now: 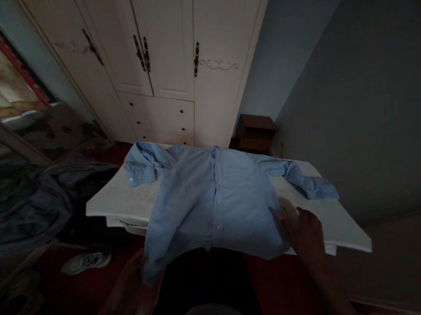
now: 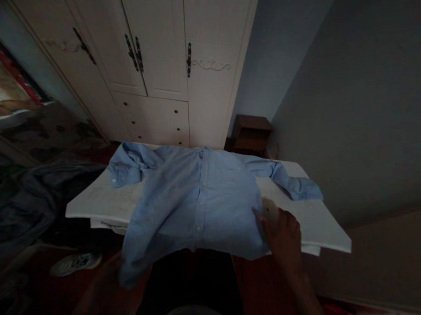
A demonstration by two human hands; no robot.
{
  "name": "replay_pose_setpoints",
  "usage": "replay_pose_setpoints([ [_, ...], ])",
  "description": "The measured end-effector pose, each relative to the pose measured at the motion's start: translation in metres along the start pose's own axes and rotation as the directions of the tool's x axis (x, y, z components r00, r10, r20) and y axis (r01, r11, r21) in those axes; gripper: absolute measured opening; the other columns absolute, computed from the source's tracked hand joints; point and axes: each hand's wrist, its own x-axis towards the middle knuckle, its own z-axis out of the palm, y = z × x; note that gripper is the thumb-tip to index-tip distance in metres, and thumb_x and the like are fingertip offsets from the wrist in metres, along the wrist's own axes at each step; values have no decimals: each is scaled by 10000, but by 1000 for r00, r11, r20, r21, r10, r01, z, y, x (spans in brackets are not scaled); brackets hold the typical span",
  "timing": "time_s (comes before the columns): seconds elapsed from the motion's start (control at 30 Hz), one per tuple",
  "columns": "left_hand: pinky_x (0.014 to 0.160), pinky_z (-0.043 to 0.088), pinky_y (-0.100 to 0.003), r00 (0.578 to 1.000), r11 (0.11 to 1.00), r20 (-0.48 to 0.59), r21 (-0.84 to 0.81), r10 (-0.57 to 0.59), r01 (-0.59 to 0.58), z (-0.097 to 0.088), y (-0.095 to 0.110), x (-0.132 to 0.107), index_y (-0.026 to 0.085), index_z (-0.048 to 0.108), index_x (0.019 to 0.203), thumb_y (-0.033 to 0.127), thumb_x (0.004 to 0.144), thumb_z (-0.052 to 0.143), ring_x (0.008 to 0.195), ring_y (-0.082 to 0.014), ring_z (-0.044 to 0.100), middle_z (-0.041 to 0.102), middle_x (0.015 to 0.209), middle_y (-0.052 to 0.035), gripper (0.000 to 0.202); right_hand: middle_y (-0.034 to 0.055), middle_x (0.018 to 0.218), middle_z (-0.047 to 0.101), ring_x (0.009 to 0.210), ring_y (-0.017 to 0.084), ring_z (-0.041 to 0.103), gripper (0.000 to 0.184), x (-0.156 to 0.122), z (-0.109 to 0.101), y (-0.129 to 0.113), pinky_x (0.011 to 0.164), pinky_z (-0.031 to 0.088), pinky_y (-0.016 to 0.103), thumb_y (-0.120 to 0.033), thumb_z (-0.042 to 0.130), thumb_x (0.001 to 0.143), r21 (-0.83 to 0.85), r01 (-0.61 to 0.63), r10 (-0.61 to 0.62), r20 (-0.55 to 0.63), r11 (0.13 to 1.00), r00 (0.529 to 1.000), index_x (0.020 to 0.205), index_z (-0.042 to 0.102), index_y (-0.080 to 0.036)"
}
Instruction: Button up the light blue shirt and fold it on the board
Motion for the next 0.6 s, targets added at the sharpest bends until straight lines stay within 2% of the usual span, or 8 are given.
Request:
replay_pose_setpoints([
  [0.07,637,539,-355,999,999,46,-34,-3,4,-5,-6,2,204,732,783,447,438,810,733,-284,677,739,785,-70,430,204,990,658,931,370,626,562,-21,-13,18,792,506,510,-659,456,826,54,-180,176,61,982,982,1064,595,-169],
  [0.13,577,513,-308,998,999,62,-54,8,-4,-9,-12,3,210,709,750,429,482,821,644,-232,655,717,714,-30,363,120,819,695,737,313,662,434,-45,-19,31,649,523,429,-644,486,807,125,-342,310,224,931,924,907,619,-244],
  [0.23,549,488,-266,999,999,37,-48,15,-14,-10,-18,0,212,686,741,412,528,837,574,-173,612,686,664,10,330,80,769,726,762,311,692,337,-74,-14,37,660,539,403,-614,567,738,218,-372,271,384,902,883,752,645,-286],
  [0.3,546,490,-263,1000,999,-8,-43,10,-10,-7,-19,-3,215,690,775,432,512,852,590,-174,616,694,684,11,377,90,861,746,858,324,699,365,-84,-6,32,734,550,413,-607,587,710,294,-372,231,420,880,878,812,674,-267],
  [0.4,602,527,-293,999,997,-41,-62,31,-33,-1,-17,-8,209,711,832,520,469,851,695,-216,655,729,786,-28,498,133,986,738,925,333,693,480,-85,3,20,778,550,418,-606,599,703,420,-465,242,483,779,842,945,666,-196],
  [0.5,691,554,-338,996,995,1,-38,91,-90,3,-16,-9,209,721,860,579,435,838,817,-273,681,741,871,-71,575,118,881,740,849,321,700,477,-81,4,17,730,551,391,-618,646,660,444,-573,329,513,689,793,863,647,-187],
  [0.6,732,554,-362,994,993,30,40,109,-110,6,-20,-8,216,722,844,527,425,852,871,-300,685,738,855,-76,537,82,824,730,807,294,692,475,-82,-1,23,718,537,359,-615,686,627,475,-588,331,519,655,788,838,640,-192],
])
